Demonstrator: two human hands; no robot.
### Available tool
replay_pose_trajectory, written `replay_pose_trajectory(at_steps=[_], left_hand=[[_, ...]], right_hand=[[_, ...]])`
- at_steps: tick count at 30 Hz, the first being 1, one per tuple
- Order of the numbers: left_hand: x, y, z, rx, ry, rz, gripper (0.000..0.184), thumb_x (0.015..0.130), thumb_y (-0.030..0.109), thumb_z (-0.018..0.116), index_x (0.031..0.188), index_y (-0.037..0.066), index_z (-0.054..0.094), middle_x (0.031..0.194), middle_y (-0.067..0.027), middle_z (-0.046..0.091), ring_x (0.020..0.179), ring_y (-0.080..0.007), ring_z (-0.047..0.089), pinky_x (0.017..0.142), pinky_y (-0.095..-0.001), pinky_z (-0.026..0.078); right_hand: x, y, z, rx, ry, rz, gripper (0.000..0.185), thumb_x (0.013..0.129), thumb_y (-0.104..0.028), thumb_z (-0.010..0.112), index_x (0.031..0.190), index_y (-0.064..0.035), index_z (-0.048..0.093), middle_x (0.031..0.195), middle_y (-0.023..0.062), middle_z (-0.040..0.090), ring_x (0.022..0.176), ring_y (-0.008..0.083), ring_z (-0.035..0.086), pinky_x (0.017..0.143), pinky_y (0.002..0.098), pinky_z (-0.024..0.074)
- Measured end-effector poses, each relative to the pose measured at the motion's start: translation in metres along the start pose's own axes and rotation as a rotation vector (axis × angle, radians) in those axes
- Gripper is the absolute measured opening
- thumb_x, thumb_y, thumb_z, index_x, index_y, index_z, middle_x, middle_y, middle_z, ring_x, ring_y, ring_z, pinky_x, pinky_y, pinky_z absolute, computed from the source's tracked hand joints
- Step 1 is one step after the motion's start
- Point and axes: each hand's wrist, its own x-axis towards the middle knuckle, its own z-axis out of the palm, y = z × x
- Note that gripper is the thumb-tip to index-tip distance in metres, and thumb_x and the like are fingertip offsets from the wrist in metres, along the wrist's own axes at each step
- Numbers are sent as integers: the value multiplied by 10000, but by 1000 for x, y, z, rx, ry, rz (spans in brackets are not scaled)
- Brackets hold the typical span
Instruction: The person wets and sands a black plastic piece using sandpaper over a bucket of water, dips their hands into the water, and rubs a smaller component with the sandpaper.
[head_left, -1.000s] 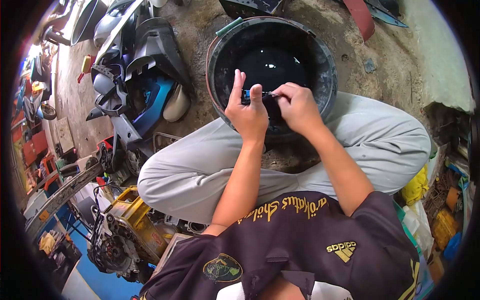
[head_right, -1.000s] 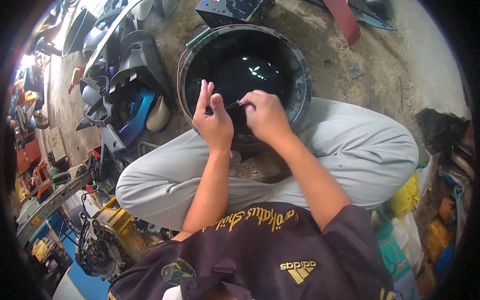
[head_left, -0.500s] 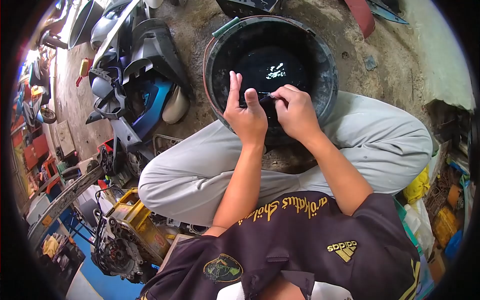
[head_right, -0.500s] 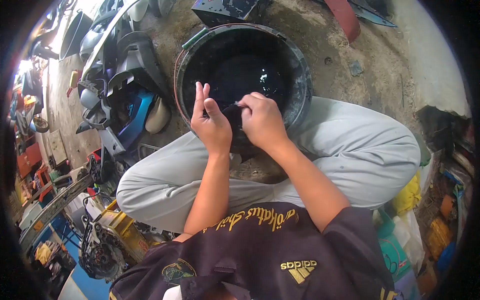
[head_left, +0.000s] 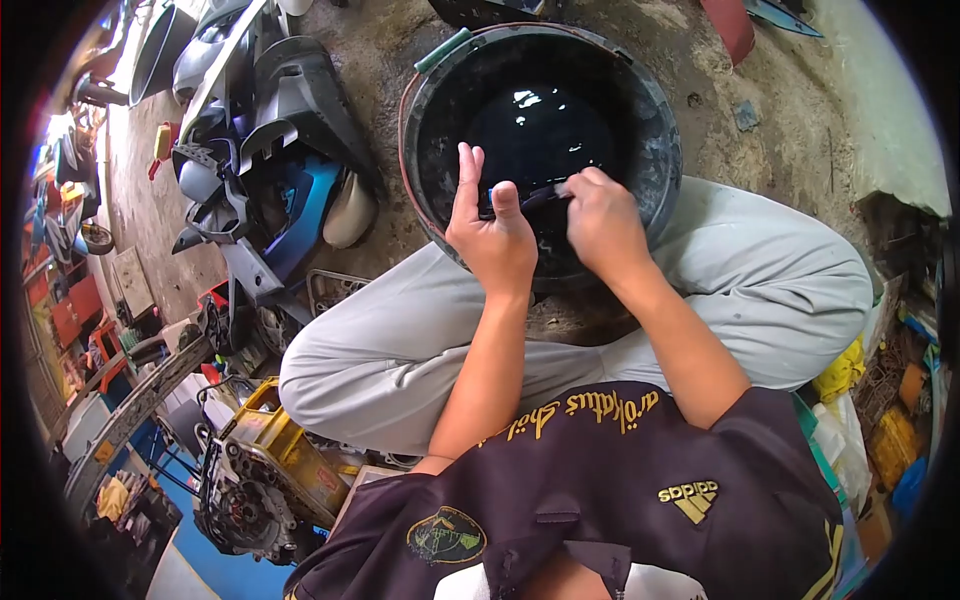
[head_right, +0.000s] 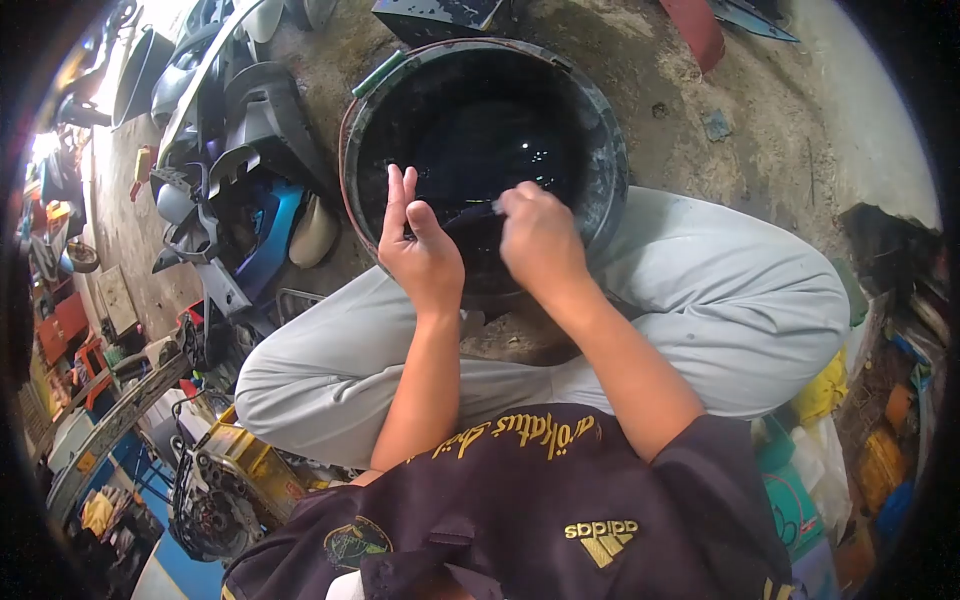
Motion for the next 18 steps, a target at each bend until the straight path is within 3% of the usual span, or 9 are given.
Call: replay_pose_trajectory(at_steps=[4,8,12,15,18], left_hand=[[-1,-3,-2,-12,-4,-3,889,1079,696,482,1552,-54,535,1419,-249,695,1335,-275,649,1137,-375,457],[1,-1,-1,-15,-5,10,882,1084,686,482,1549,-62,533,1416,-254,695,1349,-279,641,1152,-382,446],[-1,-3,-1,-13,-7,4,887,1081,686,489,1547,-67,533,1415,-256,695,1351,-274,640,1151,-384,447],[1,0,-2,-111,9,-60,959,985,713,639,1541,-62,537,1455,-281,658,1393,-357,626,1148,-431,475],[1,-2,0,-25,20,1,921,1065,712,498,1552,-69,525,1420,-254,693,1324,-264,655,1118,-371,472]], right_hand=[[2,-14,-15,149,-74,-45,160,871,23,586,941,-12,726,962,193,695,905,429,702,834,515,579],[0,11,-6,-47,-44,-75,154,877,27,585,945,-13,718,935,188,676,926,417,697,828,510,576],[2,0,-11,69,-76,-91,160,871,21,581,930,-20,724,945,183,682,946,410,701,840,500,575],[1,8,-7,-43,-76,-110,163,882,14,577,937,-20,727,953,176,681,941,403,690,843,496,571],[-1,-3,-7,1,-73,-139,159,883,5,574,929,-17,725,944,173,673,929,401,682,837,490,570]])
